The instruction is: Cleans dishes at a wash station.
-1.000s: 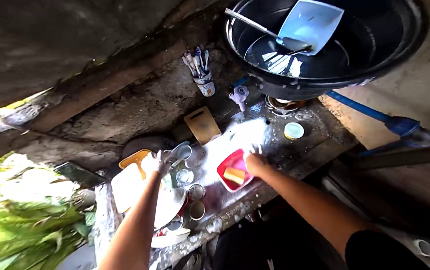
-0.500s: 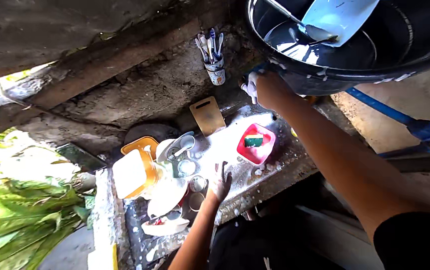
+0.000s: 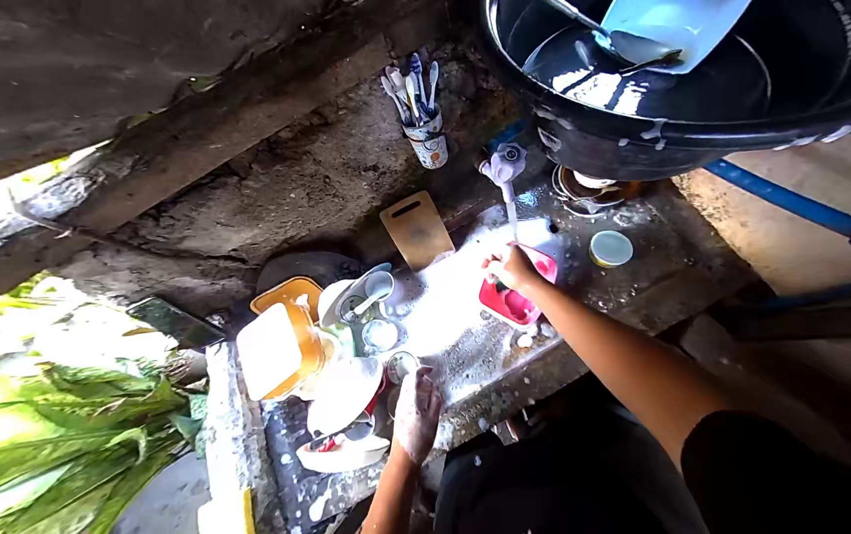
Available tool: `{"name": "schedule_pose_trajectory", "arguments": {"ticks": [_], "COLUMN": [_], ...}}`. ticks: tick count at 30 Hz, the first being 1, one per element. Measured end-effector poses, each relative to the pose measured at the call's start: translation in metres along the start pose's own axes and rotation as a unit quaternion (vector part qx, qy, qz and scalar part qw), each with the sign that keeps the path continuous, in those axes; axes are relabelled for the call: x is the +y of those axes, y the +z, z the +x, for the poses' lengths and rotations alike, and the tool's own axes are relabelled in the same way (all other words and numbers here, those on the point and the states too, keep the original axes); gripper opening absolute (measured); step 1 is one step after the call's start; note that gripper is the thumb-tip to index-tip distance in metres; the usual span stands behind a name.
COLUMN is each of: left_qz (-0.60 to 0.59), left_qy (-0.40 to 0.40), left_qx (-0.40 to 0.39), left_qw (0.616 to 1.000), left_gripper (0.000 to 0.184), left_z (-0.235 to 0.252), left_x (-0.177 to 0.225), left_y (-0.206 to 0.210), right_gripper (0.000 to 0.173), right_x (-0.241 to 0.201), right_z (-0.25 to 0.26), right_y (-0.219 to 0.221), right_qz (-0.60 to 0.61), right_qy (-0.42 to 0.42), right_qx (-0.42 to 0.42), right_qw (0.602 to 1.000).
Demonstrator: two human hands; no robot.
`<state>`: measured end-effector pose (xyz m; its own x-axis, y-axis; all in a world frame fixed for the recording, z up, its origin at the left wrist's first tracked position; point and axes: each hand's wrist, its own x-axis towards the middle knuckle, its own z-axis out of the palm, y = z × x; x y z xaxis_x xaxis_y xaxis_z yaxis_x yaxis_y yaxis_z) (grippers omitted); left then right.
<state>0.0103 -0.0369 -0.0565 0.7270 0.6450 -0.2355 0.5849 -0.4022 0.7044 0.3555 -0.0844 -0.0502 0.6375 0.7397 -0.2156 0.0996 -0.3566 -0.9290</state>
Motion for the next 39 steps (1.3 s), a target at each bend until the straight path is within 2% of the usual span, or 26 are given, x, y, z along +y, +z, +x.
{"name": "schedule_pose_trajectory", "arguments": {"ticks": [2,3,7,9,12,18,20,22,24,26,28,30,34,39], "left_qz": [-0.01,-0.015,-0.031,-0.026,-0.01,0.032,0.045,0.051,0.051,0.057,0.068,0.076,0.087,0.085], "left_qy": [-0.018,-0.024,-0.044,-0.058,-0.061,-0.08,-0.072,-0.062,-0.057,-0.059,-0.056,-0.045,-0.035,-0.042], "left_qx": [0.001,0.004,0.013,0.006,0.007,-0.011,-0.009,-0.006,-0.008,-0.015,-0.02,-0.018,-0.012,-0.022], "left_qw": [1.0,1.0,0.998,0.998,0.998,0.996,0.996,0.997,0.997,0.996,0.996,0.996,0.996,0.995], "left_gripper": [0.043,0.043,0.042,0.042,0.043,0.043,0.042,0.042,0.042,0.043,0.043,0.043,0.043,0.044], "left_z": [-0.009,-0.014,-0.034,-0.042,-0.052,-0.061,-0.064,-0.067,-0.07,-0.073,-0.075,-0.077,-0.082,-0.079], "left_x": [-0.003,-0.005,-0.011,-0.015,-0.021,-0.018,-0.018,-0.018,-0.018,-0.021,-0.022,-0.023,-0.029,-0.027], "left_y": [-0.002,-0.002,0.0,-0.001,-0.003,-0.008,-0.007,-0.007,-0.008,-0.009,-0.011,-0.013,-0.018,-0.02], "right_gripper": [0.028,0.031,0.036,0.036,0.032,0.038,0.043,0.055,0.067,0.071,0.062,0.051,0.054,0.033], "right_x": [0.028,0.033,0.033,0.043,0.052,0.078,0.081,0.077,0.072,0.076,0.088,0.09,0.087,0.081], "right_z": [0.014,0.017,0.015,0.017,0.019,0.025,0.026,0.025,0.019,0.015,0.013,0.011,0.009,0.008], "right_y": [0.009,0.01,0.006,0.01,0.012,0.023,0.027,0.03,0.038,0.05,0.059,0.058,0.047,0.029], "right_qz": [0.135,0.15,-0.04,-0.038,-0.043,0.015,-0.04,-0.146,-0.239,-0.308,-0.341,-0.346,-0.355,-0.322], "right_qy": [0.175,0.217,0.259,0.287,0.275,0.292,0.296,0.285,0.266,0.238,0.213,0.195,0.188,0.178], "right_qx": [0.01,0.033,-0.001,0.031,0.045,0.025,0.018,-0.028,-0.082,-0.09,-0.048,-0.043,-0.093,-0.14], "right_qw": [0.975,0.964,0.965,0.957,0.959,0.956,0.954,0.947,0.93,0.917,0.914,0.917,0.911,0.919]}}
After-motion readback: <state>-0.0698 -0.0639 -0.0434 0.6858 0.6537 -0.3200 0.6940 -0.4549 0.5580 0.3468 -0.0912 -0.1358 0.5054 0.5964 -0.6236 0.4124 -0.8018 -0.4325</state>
